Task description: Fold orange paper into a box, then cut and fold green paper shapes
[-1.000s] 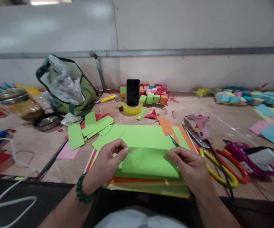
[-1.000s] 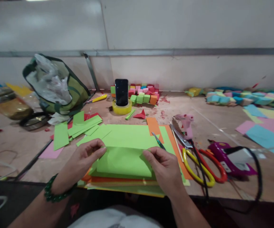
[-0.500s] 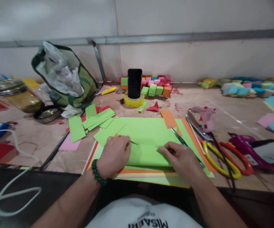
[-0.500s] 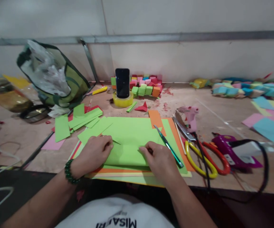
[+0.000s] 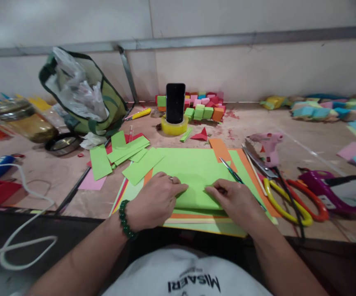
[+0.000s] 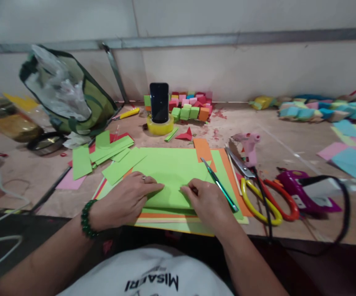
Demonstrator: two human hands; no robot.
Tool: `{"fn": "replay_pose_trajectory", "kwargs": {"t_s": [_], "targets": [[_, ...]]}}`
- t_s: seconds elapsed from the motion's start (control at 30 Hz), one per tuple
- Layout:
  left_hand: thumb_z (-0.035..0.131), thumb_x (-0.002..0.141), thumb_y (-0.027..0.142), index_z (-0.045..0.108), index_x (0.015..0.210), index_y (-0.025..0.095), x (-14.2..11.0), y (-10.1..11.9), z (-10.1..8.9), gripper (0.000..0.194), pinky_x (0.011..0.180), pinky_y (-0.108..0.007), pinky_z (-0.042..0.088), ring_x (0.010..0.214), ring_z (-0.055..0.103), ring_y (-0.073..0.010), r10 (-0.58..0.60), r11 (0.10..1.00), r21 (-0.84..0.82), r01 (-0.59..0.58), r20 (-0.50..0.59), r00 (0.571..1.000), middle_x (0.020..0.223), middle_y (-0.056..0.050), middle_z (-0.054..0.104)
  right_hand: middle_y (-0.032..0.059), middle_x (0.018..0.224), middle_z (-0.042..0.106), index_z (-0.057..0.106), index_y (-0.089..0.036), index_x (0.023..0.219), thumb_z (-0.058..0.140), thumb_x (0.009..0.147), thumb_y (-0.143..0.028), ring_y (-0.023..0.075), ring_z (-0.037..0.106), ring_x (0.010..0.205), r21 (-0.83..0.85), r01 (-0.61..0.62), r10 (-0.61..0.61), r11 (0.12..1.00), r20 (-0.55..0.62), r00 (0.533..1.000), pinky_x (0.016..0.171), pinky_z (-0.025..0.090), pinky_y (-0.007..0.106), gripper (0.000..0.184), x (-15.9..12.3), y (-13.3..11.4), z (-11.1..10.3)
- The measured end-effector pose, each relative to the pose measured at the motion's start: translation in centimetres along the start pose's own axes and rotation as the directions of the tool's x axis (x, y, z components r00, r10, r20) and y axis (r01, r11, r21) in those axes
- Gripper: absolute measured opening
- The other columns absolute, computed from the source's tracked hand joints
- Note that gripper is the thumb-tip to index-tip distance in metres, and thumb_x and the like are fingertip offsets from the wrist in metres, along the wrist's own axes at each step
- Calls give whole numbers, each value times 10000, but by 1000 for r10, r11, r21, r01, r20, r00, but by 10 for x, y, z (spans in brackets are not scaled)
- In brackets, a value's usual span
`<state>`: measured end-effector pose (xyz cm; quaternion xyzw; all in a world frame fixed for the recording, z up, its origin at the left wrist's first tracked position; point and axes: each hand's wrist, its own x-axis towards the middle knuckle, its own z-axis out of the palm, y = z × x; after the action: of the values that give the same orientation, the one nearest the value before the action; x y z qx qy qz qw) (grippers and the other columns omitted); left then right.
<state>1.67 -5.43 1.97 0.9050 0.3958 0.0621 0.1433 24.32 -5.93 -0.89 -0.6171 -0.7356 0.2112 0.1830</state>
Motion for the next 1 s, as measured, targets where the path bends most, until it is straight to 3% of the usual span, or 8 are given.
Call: {"fn": "replay_pose_trajectory", "kwargs": {"t_s": [0.07, 0.13, 0.23, 0.3, 0.37, 0.5, 0.8, 1.0], "targets": [[408, 775, 53, 629, 973, 176, -4, 6, -5, 321, 871, -390, 389, 818, 596, -199, -2, 1000, 9, 2, 30, 1000, 911, -62, 661, -22, 558, 581, 638, -206, 766, 514, 859, -465, 129, 482, 488, -29, -7, 7, 1000, -6, 1000, 471, 333, 244, 302, 0, 0, -5], [403, 769, 54, 633, 967, 185, -8, 12, -10, 331, 944, -418, 350, 850, 612, -193, -20, 1000, -7, 20, 45, 999, 935, -60, 667, 15, 693, 662, 662, -199, 946, 525, 862, -421, 160, 565, 579, -88, 40, -51, 995, -121, 991, 544, 412, 270, 273, -2, -1, -13], [393, 770, 56, 637, 1023, 224, -13, 16, -13, 390, 986, -488, 308, 887, 631, -200, -36, 999, -11, 37, 79, 996, 1040, -68, 664, 94, 968, 705, 684, -182, 986, 460, 886, -206, 224, 612, 888, -206, 314, -360, 927, -245, 900, 802, 453, 370, 246, -8, -10, -22], [393, 772, 59, 641, 1047, 253, -14, 17, -14, 418, 979, -527, 307, 926, 640, -220, -29, 1000, -6, 29, 112, 993, 1122, -81, 649, 81, 994, 714, 703, -198, 920, 432, 875, -97, 224, 593, 961, -216, 516, -548, 829, -133, 826, 903, 404, 415, 293, -12, -20, -23], [398, 769, 57, 644, 1070, 277, -15, 17, -15, 447, 992, -563, 286, 1016, 628, -245, -17, 1000, -7, 19, 138, 990, 1185, -91, 634, 52, 942, 723, 706, -216, 924, 468, 865, -67, 206, 594, 929, -178, 604, -614, 777, -2, 789, 896, 396, 410, 287, -13, -29, -18], [406, 776, 50, 644, 1116, 314, -16, 14, -17, 492, 1030, -596, 235, 1180, 556, -259, 1, 999, -37, 5, 167, 986, 1246, -97, 619, 44, 920, 716, 698, -190, 963, 513, 872, -77, 185, 577, 862, -92, 660, -646, 746, 141, 750, 784, 436, 338, 235, -11, -35, -5], [428, 743, -1, 685, 1057, 332, -18, 7, -20, 525, 1073, -599, 180, 1268, 487, -256, 5, 993, -119, 21, 210, 978, 1192, -42, 664, 44, 865, 693, 706, -163, 868, 553, 851, -61, 164, 564, 828, -84, 615, -589, 784, 216, 779, 723, 463, 287, 184, -19, -34, -8], [443, 755, 0, 708, 920, 288, -17, 7, -18, 425, 1081, -580, 179, 1259, 498, -250, 36, 992, -130, -11, 190, 981, 1152, -47, 684, 67, 897, 692, 686, -174, 971, 513, 893, -118, 180, 568, 894, -146, 744, -701, 652, 258, 664, 780, 469, 325, 197, -17, -35, 3]]}}
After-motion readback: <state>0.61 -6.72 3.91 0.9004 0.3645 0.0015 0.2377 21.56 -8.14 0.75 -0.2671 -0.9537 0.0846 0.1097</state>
